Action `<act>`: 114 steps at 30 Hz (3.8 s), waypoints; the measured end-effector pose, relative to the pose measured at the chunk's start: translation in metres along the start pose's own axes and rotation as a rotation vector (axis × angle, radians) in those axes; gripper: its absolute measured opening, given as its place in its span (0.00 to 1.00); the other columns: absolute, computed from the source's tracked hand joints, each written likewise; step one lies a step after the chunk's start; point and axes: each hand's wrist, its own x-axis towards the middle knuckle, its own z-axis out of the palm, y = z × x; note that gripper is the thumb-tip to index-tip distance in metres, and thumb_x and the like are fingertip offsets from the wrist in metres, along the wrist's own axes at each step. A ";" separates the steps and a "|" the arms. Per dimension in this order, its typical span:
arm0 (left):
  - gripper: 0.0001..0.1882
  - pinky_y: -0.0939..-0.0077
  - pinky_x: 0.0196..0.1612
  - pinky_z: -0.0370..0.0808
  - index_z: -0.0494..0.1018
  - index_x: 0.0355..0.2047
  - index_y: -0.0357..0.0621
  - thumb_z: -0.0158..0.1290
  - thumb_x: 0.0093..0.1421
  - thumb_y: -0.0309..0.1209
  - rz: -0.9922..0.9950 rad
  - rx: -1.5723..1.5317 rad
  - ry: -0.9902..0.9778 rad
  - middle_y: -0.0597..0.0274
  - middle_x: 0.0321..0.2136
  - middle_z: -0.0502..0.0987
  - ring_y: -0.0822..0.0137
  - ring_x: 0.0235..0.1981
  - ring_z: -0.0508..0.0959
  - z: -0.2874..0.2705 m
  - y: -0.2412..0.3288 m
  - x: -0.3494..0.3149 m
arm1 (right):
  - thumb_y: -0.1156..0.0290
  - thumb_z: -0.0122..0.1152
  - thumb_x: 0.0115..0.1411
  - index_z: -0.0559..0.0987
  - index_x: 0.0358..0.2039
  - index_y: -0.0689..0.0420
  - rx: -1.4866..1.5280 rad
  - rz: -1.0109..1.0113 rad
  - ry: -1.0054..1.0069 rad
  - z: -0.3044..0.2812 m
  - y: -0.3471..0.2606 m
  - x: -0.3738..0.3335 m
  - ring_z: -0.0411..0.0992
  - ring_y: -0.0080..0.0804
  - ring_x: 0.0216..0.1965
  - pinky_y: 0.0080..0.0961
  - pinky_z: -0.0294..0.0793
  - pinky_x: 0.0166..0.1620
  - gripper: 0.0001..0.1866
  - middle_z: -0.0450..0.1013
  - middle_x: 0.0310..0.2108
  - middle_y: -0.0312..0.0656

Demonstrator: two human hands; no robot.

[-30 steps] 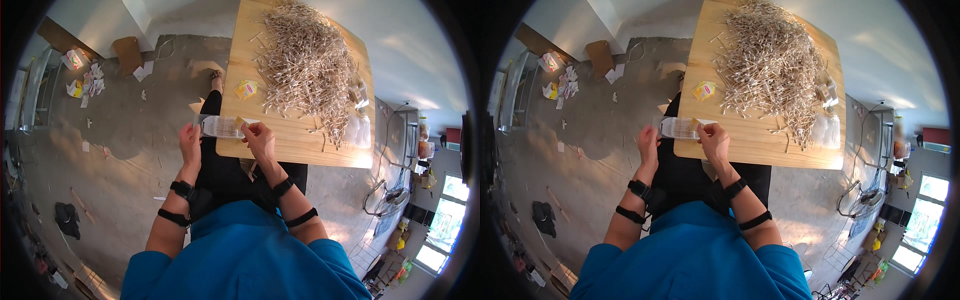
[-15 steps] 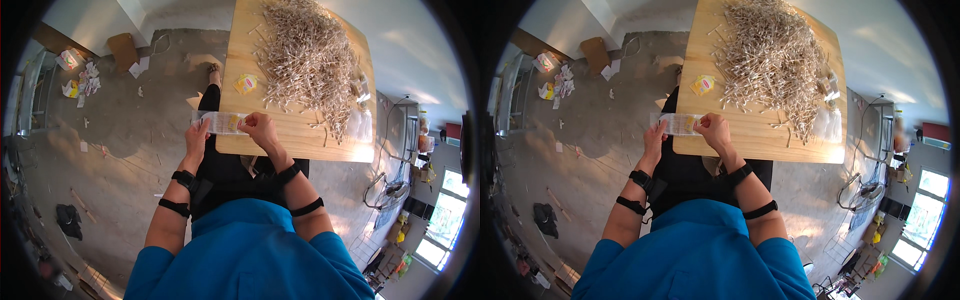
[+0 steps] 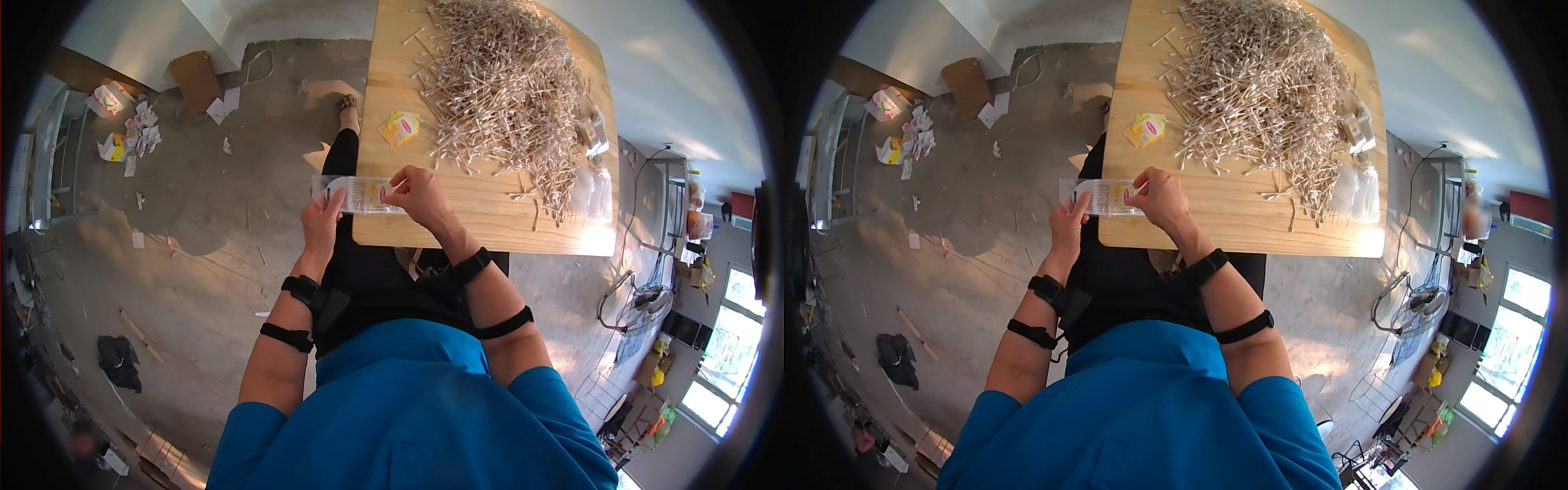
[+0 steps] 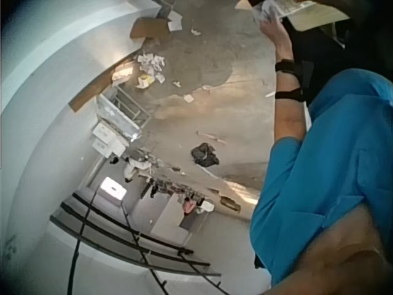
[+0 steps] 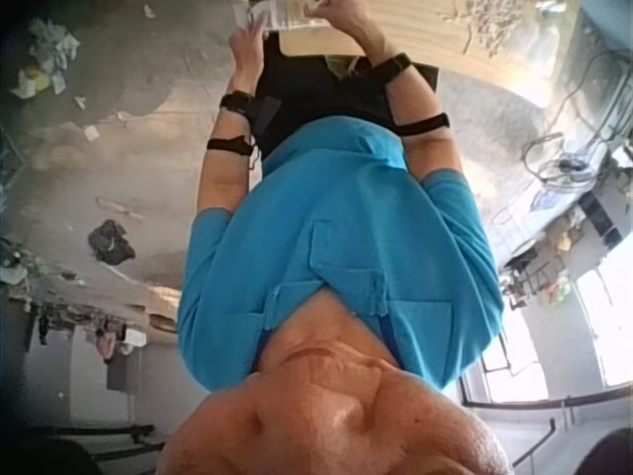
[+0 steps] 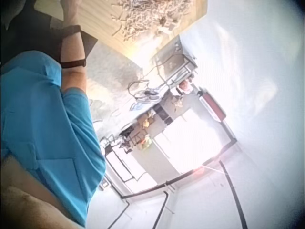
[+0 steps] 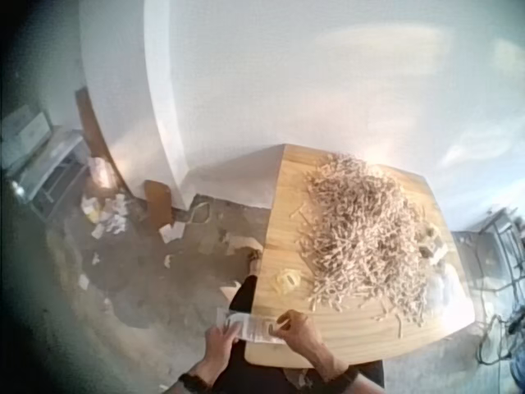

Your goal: The person is packaging cotton swabs into plastic bags.

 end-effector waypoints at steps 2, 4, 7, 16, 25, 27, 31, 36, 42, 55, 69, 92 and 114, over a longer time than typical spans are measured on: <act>0.15 0.86 0.29 0.64 0.80 0.38 0.38 0.60 0.65 0.40 -0.002 0.015 -0.004 0.75 0.27 0.76 0.84 0.25 0.66 0.001 0.001 0.000 | 0.63 0.77 0.46 0.81 0.34 0.60 -0.018 0.011 0.003 0.003 -0.001 0.000 0.80 0.35 0.30 0.32 0.77 0.33 0.19 0.80 0.26 0.41; 0.15 0.86 0.30 0.64 0.79 0.39 0.38 0.60 0.65 0.39 -0.007 -0.027 -0.002 0.75 0.28 0.77 0.84 0.25 0.66 0.000 0.000 0.000 | 0.63 0.77 0.47 0.80 0.34 0.59 -0.035 0.020 0.006 0.007 -0.005 0.001 0.80 0.35 0.30 0.32 0.77 0.34 0.19 0.80 0.26 0.41; 0.15 0.86 0.30 0.64 0.79 0.40 0.38 0.60 0.65 0.39 -0.002 -0.042 -0.005 0.75 0.29 0.77 0.84 0.26 0.67 0.000 -0.002 0.001 | 0.63 0.76 0.48 0.80 0.34 0.59 -0.025 0.003 0.027 0.010 -0.007 0.001 0.80 0.35 0.30 0.32 0.77 0.34 0.18 0.80 0.26 0.41; 0.14 0.85 0.31 0.65 0.79 0.40 0.37 0.60 0.65 0.38 0.017 -0.037 -0.021 0.73 0.31 0.78 0.83 0.28 0.69 -0.002 -0.005 0.004 | 0.61 0.77 0.48 0.80 0.33 0.57 -0.117 -0.013 0.052 0.015 -0.022 -0.007 0.80 0.36 0.34 0.34 0.77 0.36 0.18 0.80 0.26 0.40; 0.14 0.84 0.32 0.65 0.79 0.40 0.37 0.59 0.65 0.38 0.004 0.048 -0.018 0.73 0.30 0.78 0.83 0.29 0.69 -0.005 -0.004 0.005 | 0.69 0.55 0.68 0.73 0.40 0.73 0.736 0.200 0.225 0.017 -0.025 -0.027 0.81 0.36 0.33 0.24 0.84 0.37 0.15 0.77 0.34 0.50; 0.14 0.84 0.32 0.65 0.79 0.40 0.37 0.59 0.65 0.37 0.006 0.024 -0.019 0.73 0.31 0.78 0.83 0.28 0.68 -0.003 -0.004 0.004 | 0.69 0.55 0.68 0.72 0.40 0.73 0.713 0.224 0.238 0.021 -0.026 -0.026 0.81 0.37 0.33 0.25 0.85 0.37 0.15 0.77 0.34 0.51; 0.14 0.85 0.32 0.65 0.79 0.40 0.37 0.60 0.65 0.37 0.011 0.013 -0.026 0.73 0.31 0.78 0.83 0.28 0.68 -0.002 -0.003 0.003 | 0.70 0.55 0.68 0.72 0.39 0.74 0.685 0.262 0.274 0.026 -0.027 -0.025 0.81 0.37 0.34 0.24 0.85 0.38 0.15 0.76 0.34 0.52; 0.14 0.85 0.32 0.65 0.79 0.39 0.38 0.60 0.65 0.38 0.012 -0.002 -0.025 0.74 0.31 0.78 0.84 0.28 0.68 -0.005 -0.004 0.003 | 0.70 0.55 0.68 0.72 0.38 0.75 0.688 0.275 0.245 0.028 -0.032 -0.023 0.81 0.37 0.33 0.25 0.85 0.39 0.15 0.77 0.34 0.52; 0.17 0.84 0.33 0.67 0.79 0.41 0.37 0.59 0.65 0.41 -0.007 0.064 -0.047 0.71 0.31 0.78 0.82 0.29 0.70 -0.007 -0.003 0.007 | 0.71 0.55 0.68 0.73 0.39 0.75 0.708 0.222 0.310 0.025 -0.027 -0.025 0.82 0.37 0.34 0.24 0.85 0.38 0.15 0.77 0.34 0.52; 0.15 0.76 0.43 0.75 0.73 0.53 0.38 0.51 0.70 0.32 0.295 0.476 -0.087 0.58 0.42 0.80 0.71 0.38 0.78 -0.025 0.026 -0.055 | 0.69 0.66 0.55 0.80 0.33 0.57 -0.081 -0.063 0.798 -0.037 0.054 -0.030 0.76 0.41 0.29 0.37 0.75 0.34 0.07 0.76 0.32 0.43; 0.14 0.57 0.38 0.74 0.72 0.34 0.44 0.63 0.56 0.36 0.614 1.138 -0.106 0.56 0.34 0.75 0.50 0.35 0.78 0.161 0.020 0.013 | 0.71 0.62 0.57 0.78 0.37 0.55 -0.046 -0.108 0.779 -0.083 0.117 -0.057 0.76 0.49 0.34 0.42 0.75 0.36 0.07 0.74 0.36 0.44; 0.11 0.57 0.43 0.71 0.73 0.40 0.43 0.59 0.58 0.29 0.785 1.198 -0.292 0.57 0.38 0.75 0.53 0.40 0.78 0.142 0.019 -0.043 | 0.75 0.62 0.57 0.79 0.40 0.55 -0.125 -0.288 0.436 -0.094 0.104 -0.063 0.76 0.50 0.34 0.42 0.77 0.38 0.10 0.73 0.42 0.44; 0.07 0.60 0.47 0.69 0.74 0.35 0.47 0.59 0.57 0.28 1.050 1.182 -0.397 0.62 0.37 0.73 0.57 0.43 0.73 0.159 -0.017 -0.043 | 0.70 0.63 0.58 0.78 0.34 0.55 -0.096 -0.195 0.636 -0.097 0.110 -0.056 0.75 0.50 0.34 0.44 0.74 0.35 0.05 0.72 0.34 0.44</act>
